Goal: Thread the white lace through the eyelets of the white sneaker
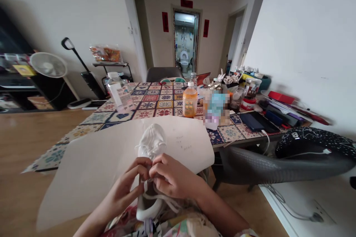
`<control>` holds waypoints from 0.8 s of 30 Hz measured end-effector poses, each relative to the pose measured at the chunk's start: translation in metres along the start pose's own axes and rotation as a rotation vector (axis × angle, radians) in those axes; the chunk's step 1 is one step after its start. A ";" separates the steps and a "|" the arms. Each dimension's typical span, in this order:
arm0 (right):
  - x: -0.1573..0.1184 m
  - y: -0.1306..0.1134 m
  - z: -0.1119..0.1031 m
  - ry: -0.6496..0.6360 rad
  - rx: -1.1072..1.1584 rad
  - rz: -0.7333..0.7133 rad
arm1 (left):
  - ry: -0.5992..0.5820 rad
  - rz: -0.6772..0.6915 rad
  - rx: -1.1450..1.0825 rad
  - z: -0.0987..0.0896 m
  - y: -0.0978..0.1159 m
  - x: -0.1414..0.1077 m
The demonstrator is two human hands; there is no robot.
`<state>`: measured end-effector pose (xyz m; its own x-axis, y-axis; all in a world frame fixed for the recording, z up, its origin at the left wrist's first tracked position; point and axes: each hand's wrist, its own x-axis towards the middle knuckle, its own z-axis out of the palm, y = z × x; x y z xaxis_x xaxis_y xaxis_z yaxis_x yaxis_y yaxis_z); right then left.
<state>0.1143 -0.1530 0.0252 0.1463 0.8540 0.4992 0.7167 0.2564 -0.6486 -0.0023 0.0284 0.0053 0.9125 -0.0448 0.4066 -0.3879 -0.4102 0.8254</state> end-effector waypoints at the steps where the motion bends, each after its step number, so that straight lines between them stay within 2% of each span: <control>1: 0.000 0.001 -0.001 -0.004 0.016 0.000 | -0.005 -0.009 -0.028 0.000 -0.001 0.000; 6: -0.001 0.004 -0.003 -0.017 0.069 0.011 | -0.005 -0.054 -0.225 -0.001 -0.004 -0.001; 11: -0.001 0.006 -0.004 -0.042 0.090 -0.013 | 0.090 -0.019 -0.450 0.001 -0.009 -0.007; 16: -0.005 0.012 -0.004 0.012 0.503 -0.038 | 0.242 0.066 -0.677 -0.006 -0.003 -0.011; 18: -0.005 0.011 -0.003 0.125 0.709 -0.042 | 0.275 0.112 -0.755 -0.009 0.002 -0.011; 20: -0.004 0.008 -0.004 0.301 0.879 -0.060 | 0.298 0.185 -0.847 -0.012 0.006 -0.011; 22: -0.003 0.004 -0.006 0.481 0.984 -0.077 | 0.304 0.283 -0.921 -0.013 0.010 -0.011; 24: -0.002 0.001 -0.008 0.595 1.020 -0.082 | 0.287 0.308 -0.902 -0.014 0.013 -0.012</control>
<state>0.1203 -0.1583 0.0285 0.6129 0.5424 0.5746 -0.0970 0.7734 -0.6265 -0.0202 0.0361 0.0166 0.7358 0.2377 0.6341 -0.6645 0.4341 0.6083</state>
